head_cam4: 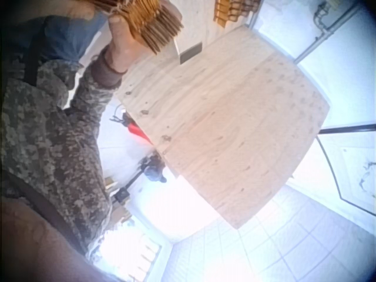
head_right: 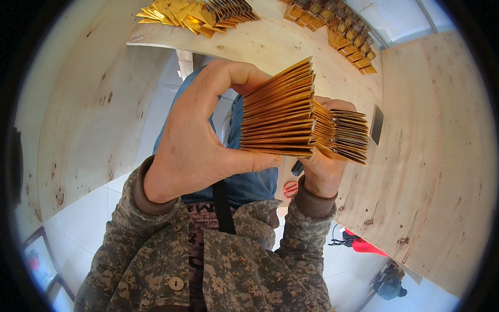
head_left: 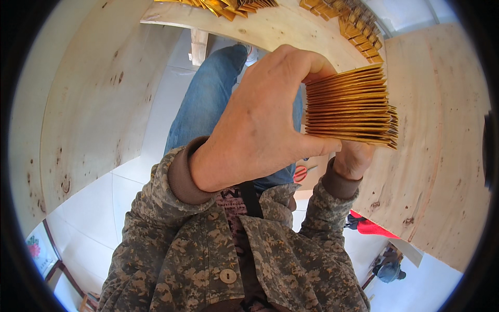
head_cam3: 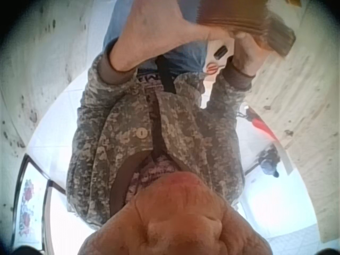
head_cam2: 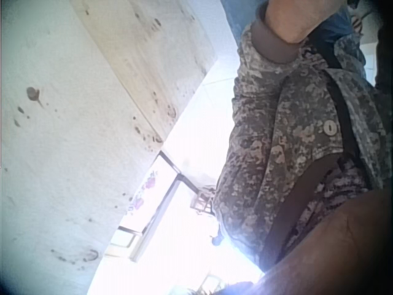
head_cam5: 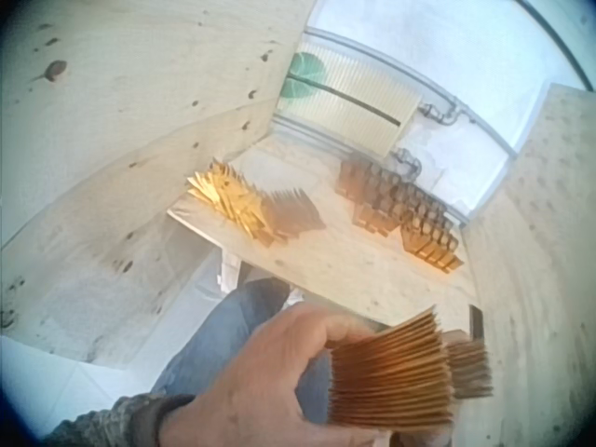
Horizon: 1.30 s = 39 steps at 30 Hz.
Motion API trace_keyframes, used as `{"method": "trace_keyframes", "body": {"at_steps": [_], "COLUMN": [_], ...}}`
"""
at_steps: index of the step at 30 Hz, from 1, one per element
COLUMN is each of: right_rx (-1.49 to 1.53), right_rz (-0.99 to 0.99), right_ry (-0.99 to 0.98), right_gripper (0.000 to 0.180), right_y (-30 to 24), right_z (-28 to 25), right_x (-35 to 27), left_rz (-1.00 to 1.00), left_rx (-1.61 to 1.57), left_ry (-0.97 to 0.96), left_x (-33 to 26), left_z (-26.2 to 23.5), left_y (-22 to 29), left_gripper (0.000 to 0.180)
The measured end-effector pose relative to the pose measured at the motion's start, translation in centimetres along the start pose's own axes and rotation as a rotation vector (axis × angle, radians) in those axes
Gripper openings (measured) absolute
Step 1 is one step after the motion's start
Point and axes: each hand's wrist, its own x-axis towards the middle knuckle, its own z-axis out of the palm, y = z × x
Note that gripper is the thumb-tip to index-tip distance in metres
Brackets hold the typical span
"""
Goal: The person gathers stacks of gold foil sheets, aligns them, and ties them into bundles using white string. The person then places the finished bundles on the table.
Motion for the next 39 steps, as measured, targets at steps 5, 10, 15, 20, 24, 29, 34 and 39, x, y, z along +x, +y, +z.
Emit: {"method": "trace_keyframes", "body": {"at_steps": [5, 10, 15, 20, 24, 29, 34, 39], "right_rx": [0.112, 0.541, 0.592, 0.095, -0.102, -0.093, -0.075, -0.053], "right_rz": [0.092, 0.092, 0.084, 0.028, -0.112, 0.007, 0.093, 0.142], "right_ry": [0.014, 0.069, 0.042, 0.051, -0.079, -0.115, -0.049, 0.002], "right_gripper": [0.071, 0.062, 0.067, 0.067, 0.065, 0.062, 0.059, 0.061], "right_y": [1.4, 3.3, 3.5, 2.1, 2.2, 4.2, 6.6, 7.6], "right_z": [-1.0, -2.0, -2.1, -1.6, -1.5, -2.1, -3.3, -4.4], "right_x": [-0.4, -0.9, -0.9, -0.8, -0.9, -4.3, -7.6, -8.7], "left_rz": [-0.033, -0.006, 0.132, 0.106, 0.054, -0.126, -0.226, -0.291], "left_rx": [-0.061, -0.105, 0.001, 0.058, 0.074, -0.035, -0.065, -0.076], "left_ry": [0.000, 0.060, 0.051, 0.044, 0.021, -0.083, -0.191, -0.259], "left_x": [-0.3, -0.4, -0.5, -1.3, -2.5, -6.0, -8.8, -9.6], "left_z": [0.7, 1.5, 0.8, 0.6, 0.8, 1.6, 3.4, 4.8], "left_y": [0.3, 0.9, 0.5, 0.1, -1.5, -3.8, -5.8, -6.5], "left_gripper": [0.077, 0.089, 0.086, 0.079, 0.073, 0.069, 0.067, 0.066]}}
